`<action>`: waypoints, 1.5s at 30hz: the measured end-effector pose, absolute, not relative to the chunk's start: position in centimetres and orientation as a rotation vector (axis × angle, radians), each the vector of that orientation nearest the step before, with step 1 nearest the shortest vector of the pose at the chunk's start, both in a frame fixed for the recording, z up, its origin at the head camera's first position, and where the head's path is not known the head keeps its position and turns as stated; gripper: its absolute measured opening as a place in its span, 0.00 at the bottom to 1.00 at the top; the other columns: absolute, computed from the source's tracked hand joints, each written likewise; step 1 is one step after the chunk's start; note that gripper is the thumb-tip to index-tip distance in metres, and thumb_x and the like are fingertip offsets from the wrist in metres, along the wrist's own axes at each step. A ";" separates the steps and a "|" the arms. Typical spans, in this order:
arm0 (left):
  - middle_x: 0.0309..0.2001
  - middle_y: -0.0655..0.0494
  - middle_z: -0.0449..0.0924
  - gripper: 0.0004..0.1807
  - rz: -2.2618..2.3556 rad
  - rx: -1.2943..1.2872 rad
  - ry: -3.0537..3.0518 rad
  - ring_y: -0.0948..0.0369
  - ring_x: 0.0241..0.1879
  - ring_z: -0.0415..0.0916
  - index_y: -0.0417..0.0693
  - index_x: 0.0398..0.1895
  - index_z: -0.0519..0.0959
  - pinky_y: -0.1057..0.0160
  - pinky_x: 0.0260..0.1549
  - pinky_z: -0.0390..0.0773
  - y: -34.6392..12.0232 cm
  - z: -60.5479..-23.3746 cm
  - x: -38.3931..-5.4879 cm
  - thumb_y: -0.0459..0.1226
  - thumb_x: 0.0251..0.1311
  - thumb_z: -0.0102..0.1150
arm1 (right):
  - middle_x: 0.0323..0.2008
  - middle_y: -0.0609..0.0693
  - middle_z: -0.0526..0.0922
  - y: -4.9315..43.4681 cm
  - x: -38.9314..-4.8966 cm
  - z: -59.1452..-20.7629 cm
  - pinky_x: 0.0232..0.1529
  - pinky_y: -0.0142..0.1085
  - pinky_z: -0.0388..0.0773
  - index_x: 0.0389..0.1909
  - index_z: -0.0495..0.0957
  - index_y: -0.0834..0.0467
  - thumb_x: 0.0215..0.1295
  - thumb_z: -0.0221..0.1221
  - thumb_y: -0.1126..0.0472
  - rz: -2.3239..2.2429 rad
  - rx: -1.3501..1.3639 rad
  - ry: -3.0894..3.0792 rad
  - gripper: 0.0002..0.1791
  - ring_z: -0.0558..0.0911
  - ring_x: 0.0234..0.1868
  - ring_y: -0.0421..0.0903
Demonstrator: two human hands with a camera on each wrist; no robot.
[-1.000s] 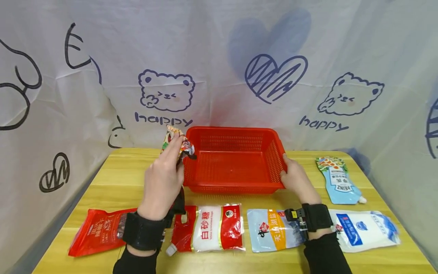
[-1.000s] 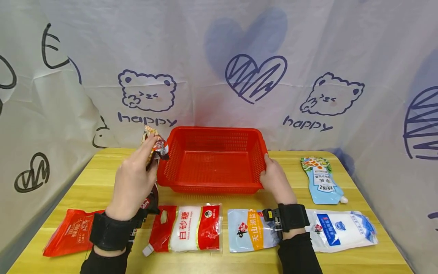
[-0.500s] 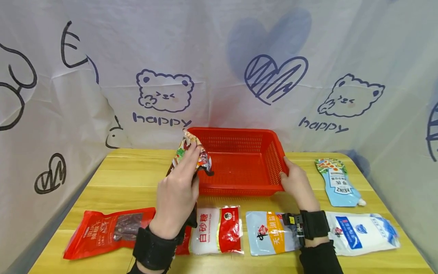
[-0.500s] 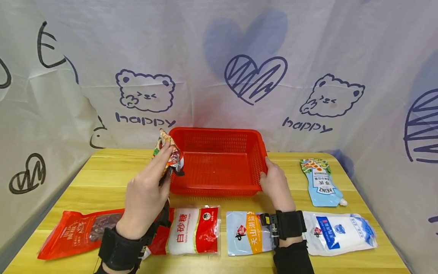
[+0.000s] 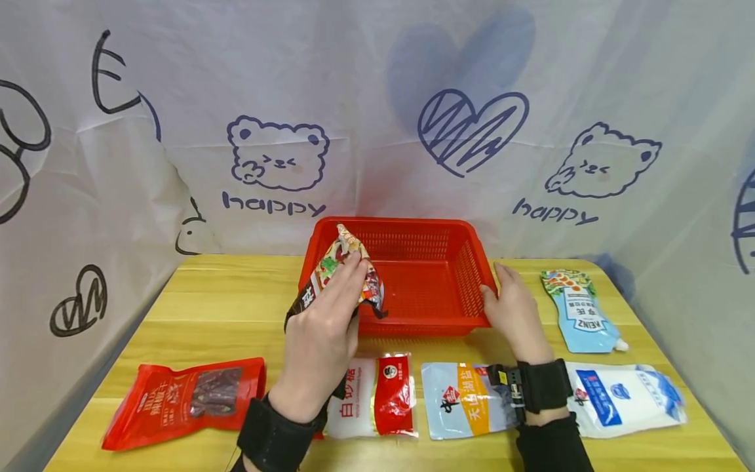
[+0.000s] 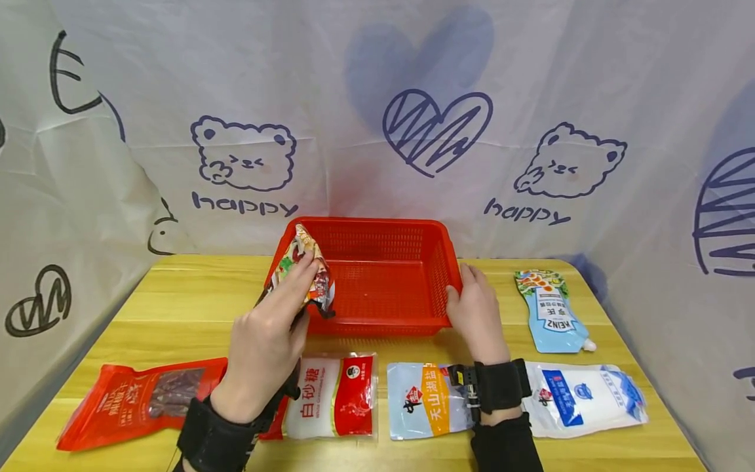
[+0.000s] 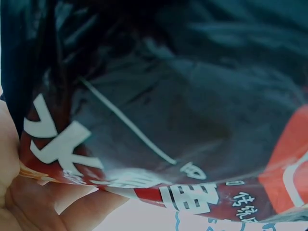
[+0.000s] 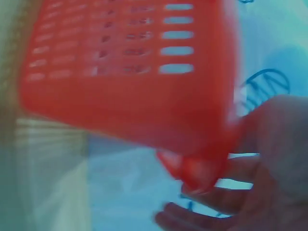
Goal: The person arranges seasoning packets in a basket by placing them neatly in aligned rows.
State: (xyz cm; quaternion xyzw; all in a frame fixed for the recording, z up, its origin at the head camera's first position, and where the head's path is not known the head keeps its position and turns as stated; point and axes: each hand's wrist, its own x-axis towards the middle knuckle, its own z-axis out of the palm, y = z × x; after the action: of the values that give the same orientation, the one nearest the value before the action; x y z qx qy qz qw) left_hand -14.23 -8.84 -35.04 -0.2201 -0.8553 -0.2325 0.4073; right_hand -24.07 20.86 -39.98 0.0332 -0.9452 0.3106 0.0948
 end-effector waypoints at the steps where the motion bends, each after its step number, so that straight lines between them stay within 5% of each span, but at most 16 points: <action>1: 0.66 0.43 0.78 0.35 -0.584 -0.556 -2.152 0.49 0.63 0.79 0.38 0.68 0.76 0.68 0.18 0.77 -8.8 -35.0 -14.2 0.24 0.55 0.74 | 0.72 0.73 0.65 20.7 -23.9 -39.7 0.66 0.66 0.69 0.76 0.60 0.71 0.78 0.54 0.62 0.901 0.102 -2.755 0.32 0.71 0.67 0.70; 8: 0.66 0.43 0.79 0.32 -0.579 -0.599 -2.078 0.48 0.62 0.79 0.39 0.67 0.78 0.73 0.13 0.66 -8.5 -34.4 -14.0 0.20 0.58 0.69 | 0.70 0.62 0.74 18.5 -21.9 -36.9 0.61 0.57 0.78 0.74 0.69 0.62 0.80 0.54 0.56 1.152 0.206 -2.468 0.27 0.79 0.63 0.62; 12: 0.65 0.45 0.79 0.31 -0.589 -0.630 -2.051 0.47 0.62 0.80 0.41 0.67 0.79 0.71 0.17 0.74 -8.2 -34.2 -13.8 0.20 0.58 0.68 | 0.66 0.56 0.80 17.0 -20.8 -35.8 0.53 0.40 0.84 0.73 0.71 0.58 0.81 0.53 0.55 1.477 0.286 -2.399 0.25 0.85 0.54 0.54; 15: 0.66 0.46 0.79 0.31 -0.597 -0.657 -2.063 0.48 0.62 0.80 0.43 0.67 0.80 0.64 0.31 0.85 -8.0 -34.1 -13.7 0.22 0.58 0.70 | 0.65 0.56 0.80 16.0 -20.2 -35.5 0.48 0.32 0.84 0.73 0.71 0.59 0.82 0.52 0.56 1.728 0.391 -2.354 0.24 0.86 0.51 0.54; 18: 0.66 0.47 0.79 0.31 -0.590 -0.686 -2.081 0.48 0.62 0.80 0.44 0.66 0.80 0.54 0.46 0.85 -7.7 -34.1 -13.4 0.23 0.58 0.70 | 0.66 0.59 0.79 15.1 -19.8 -35.3 0.48 0.34 0.85 0.73 0.70 0.60 0.82 0.52 0.56 1.930 0.474 -2.316 0.24 0.86 0.51 0.54; 22: 0.66 0.49 0.79 0.28 -0.573 -0.729 -2.087 0.49 0.62 0.80 0.45 0.65 0.82 0.53 0.54 0.82 -7.2 -34.1 -13.2 0.23 0.60 0.69 | 0.66 0.59 0.78 14.4 -19.4 -35.3 0.49 0.39 0.86 0.74 0.69 0.60 0.82 0.51 0.55 2.086 0.519 -2.300 0.25 0.87 0.50 0.51; 33: 0.62 0.51 0.82 0.24 -0.500 -0.830 -2.119 0.52 0.62 0.80 0.46 0.62 0.84 0.55 0.60 0.78 -5.4 -34.9 -12.8 0.28 0.60 0.71 | 0.68 0.60 0.76 13.9 -19.3 -35.7 0.52 0.37 0.84 0.76 0.66 0.59 0.83 0.49 0.48 2.248 0.432 -2.326 0.30 0.84 0.57 0.49; 40: 0.62 0.55 0.82 0.24 -0.430 -0.861 -2.170 0.55 0.62 0.81 0.51 0.62 0.85 0.55 0.59 0.79 -4.6 -35.6 -12.5 0.30 0.61 0.71 | 0.53 0.52 0.84 14.2 -19.4 -35.9 0.44 0.32 0.84 0.72 0.68 0.66 0.82 0.49 0.50 2.399 0.386 -2.239 0.29 0.85 0.45 0.41; 45: 0.62 0.56 0.83 0.25 -0.383 -0.900 -2.196 0.55 0.62 0.80 0.53 0.61 0.85 0.54 0.58 0.80 -4.5 -35.7 -12.6 0.32 0.59 0.74 | 0.60 0.63 0.78 14.2 -19.4 -35.9 0.47 0.35 0.85 0.73 0.66 0.67 0.81 0.52 0.54 2.409 0.380 -2.268 0.28 0.84 0.50 0.45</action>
State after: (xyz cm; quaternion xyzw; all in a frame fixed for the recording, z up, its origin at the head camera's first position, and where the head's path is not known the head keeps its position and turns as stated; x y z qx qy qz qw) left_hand -12.57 -4.54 -35.70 -0.3494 -0.8520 -0.1484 0.3606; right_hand -19.41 14.24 -35.86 0.1135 -0.6779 0.7202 -0.0943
